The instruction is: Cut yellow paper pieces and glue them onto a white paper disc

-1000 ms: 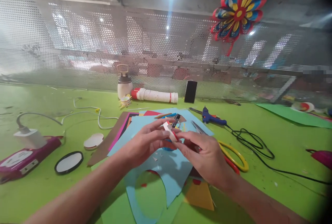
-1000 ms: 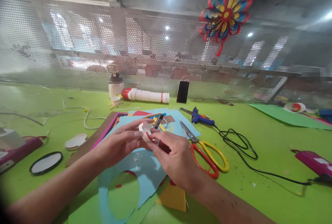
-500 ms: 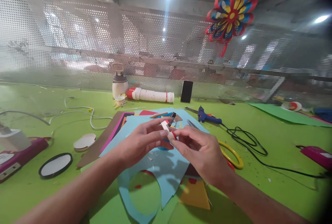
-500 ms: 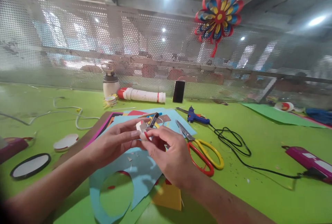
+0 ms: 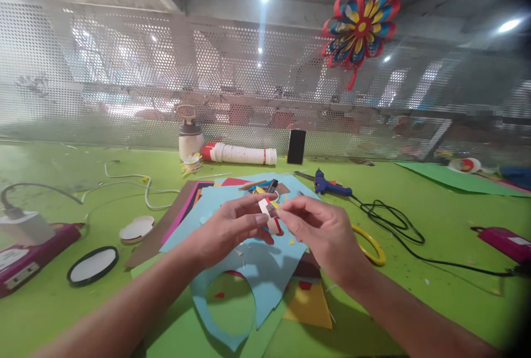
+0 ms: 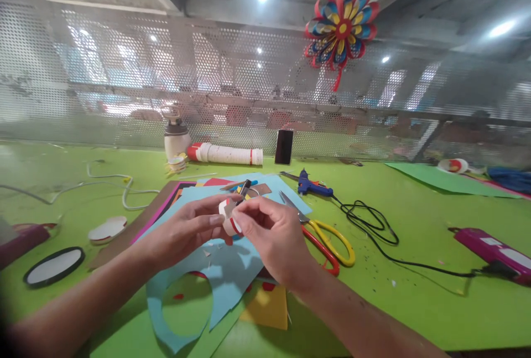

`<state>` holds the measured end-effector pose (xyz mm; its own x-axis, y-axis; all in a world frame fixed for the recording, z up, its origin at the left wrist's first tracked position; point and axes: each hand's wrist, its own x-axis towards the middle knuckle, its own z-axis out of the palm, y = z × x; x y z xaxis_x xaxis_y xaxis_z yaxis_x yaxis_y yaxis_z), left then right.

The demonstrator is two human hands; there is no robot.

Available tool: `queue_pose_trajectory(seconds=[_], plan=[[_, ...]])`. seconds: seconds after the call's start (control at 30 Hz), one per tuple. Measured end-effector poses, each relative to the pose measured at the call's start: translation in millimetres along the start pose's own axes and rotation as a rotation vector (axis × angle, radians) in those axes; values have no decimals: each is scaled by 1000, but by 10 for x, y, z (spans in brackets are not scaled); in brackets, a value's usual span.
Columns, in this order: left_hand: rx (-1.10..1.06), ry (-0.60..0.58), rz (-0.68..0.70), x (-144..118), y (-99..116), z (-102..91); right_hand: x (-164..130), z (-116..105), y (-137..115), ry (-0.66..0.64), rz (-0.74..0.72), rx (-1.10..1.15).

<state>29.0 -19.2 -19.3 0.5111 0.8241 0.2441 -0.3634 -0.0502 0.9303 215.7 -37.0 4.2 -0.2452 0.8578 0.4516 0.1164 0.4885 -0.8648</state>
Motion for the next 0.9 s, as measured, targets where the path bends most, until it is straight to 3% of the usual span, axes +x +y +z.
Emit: queue_pose_trajectory(seconds=[0.17, 0.47, 0.9], plan=[[64, 136, 69, 7, 13, 14, 42, -71, 59, 133, -53, -17], [237, 294, 207, 14, 20, 73, 120, -13, 202, 31, 132, 78], [202, 162, 223, 14, -59, 53, 176, 5, 267, -125, 402, 507]])
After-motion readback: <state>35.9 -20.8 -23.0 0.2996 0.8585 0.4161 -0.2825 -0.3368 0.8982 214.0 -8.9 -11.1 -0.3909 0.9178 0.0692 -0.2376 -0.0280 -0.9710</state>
